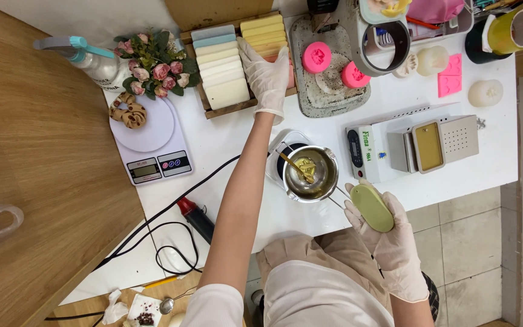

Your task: The recorder is shown preparing and assembling scented wax products, including cleaning molds, selecting colors, and pouring melted wax.

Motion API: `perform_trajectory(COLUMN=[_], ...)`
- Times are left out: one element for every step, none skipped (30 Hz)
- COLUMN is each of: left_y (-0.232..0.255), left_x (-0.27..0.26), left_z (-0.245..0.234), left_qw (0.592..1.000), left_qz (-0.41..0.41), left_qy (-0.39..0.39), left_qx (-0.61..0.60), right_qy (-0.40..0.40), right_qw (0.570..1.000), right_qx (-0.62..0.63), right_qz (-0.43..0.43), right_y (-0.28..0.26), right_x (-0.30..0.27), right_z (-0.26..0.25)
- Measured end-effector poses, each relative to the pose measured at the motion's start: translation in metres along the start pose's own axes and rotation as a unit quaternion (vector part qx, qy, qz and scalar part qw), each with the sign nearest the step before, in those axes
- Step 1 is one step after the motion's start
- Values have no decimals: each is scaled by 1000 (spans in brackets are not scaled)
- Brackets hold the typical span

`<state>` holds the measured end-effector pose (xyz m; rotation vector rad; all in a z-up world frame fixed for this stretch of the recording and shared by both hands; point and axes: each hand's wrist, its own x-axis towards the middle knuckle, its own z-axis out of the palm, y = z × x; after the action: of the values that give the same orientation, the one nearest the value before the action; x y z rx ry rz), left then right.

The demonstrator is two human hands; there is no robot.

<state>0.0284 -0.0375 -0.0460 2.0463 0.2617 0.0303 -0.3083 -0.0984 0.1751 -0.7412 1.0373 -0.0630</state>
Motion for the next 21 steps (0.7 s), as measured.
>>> perform_trajectory(left_y=[3,7,9,11,14,10,6,1,-3,-7,-7,-5,-3,-1,-9,-16,-24,-23,-23,-24,-25], left_x=[-3,-5,-10,-15,-20,-15,-16,-17,-15,-14,-12,-7,-7,-8,-6,-3,1,0,1,2,2], left_z=[-4,-8,-10,-12,-12,-15,-16,-17,-17,-17,-12,-15,-17,-19,-13,-6,-2,1,1,1,0], left_qw=[1000,1000,1000,1000,1000,1000,999,999,999,999,998,997,997,997,996,996,994,993,994,995,995], left_qz=[7,13,12,17,23,23,28,33,33,39,49,52,45,37,40,73,106,107,100,93,95], left_qy=[-4,-8,-5,-4,-4,-3,-15,-28,-29,-33,-39,-43,-48,-54,-61,-45,-25,-29,-27,-26,-27], left_qx=[-3,-7,-5,8,19,20,3,-15,-15,-19,-27,-31,-34,-36,-41,-35,-27,-30,-24,-18,-19], right_qy=[-3,-6,-9,-8,-6,-7,-19,-31,-30,-36,-41,-38,-40,-41,-35,-34,-36,-33,-49,-64,-64], right_qw=[1000,1000,1000,1000,1000,1000,999,999,999,999,999,999,999,998,998,998,999,999,998,997,997], right_qx=[4,7,6,12,18,18,24,29,30,25,22,24,23,21,23,18,13,14,19,25,27], right_qz=[2,5,7,11,14,15,14,13,13,7,-4,-9,-28,-47,-53,-41,-26,-30,-25,-19,-21], right_y=[1,2,2,3,3,3,3,2,2,2,0,0,0,0,-1,-1,-3,-4,-4,-4,-6], right_x=[1,2,3,5,6,9,8,7,7,8,9,10,8,6,5,4,4,3,3,3,2], right_z=[-1,-2,-4,-5,-7,-7,-9,-11,-9,-6,-4,-1,0,0,0,0,1,0,0,1,2])
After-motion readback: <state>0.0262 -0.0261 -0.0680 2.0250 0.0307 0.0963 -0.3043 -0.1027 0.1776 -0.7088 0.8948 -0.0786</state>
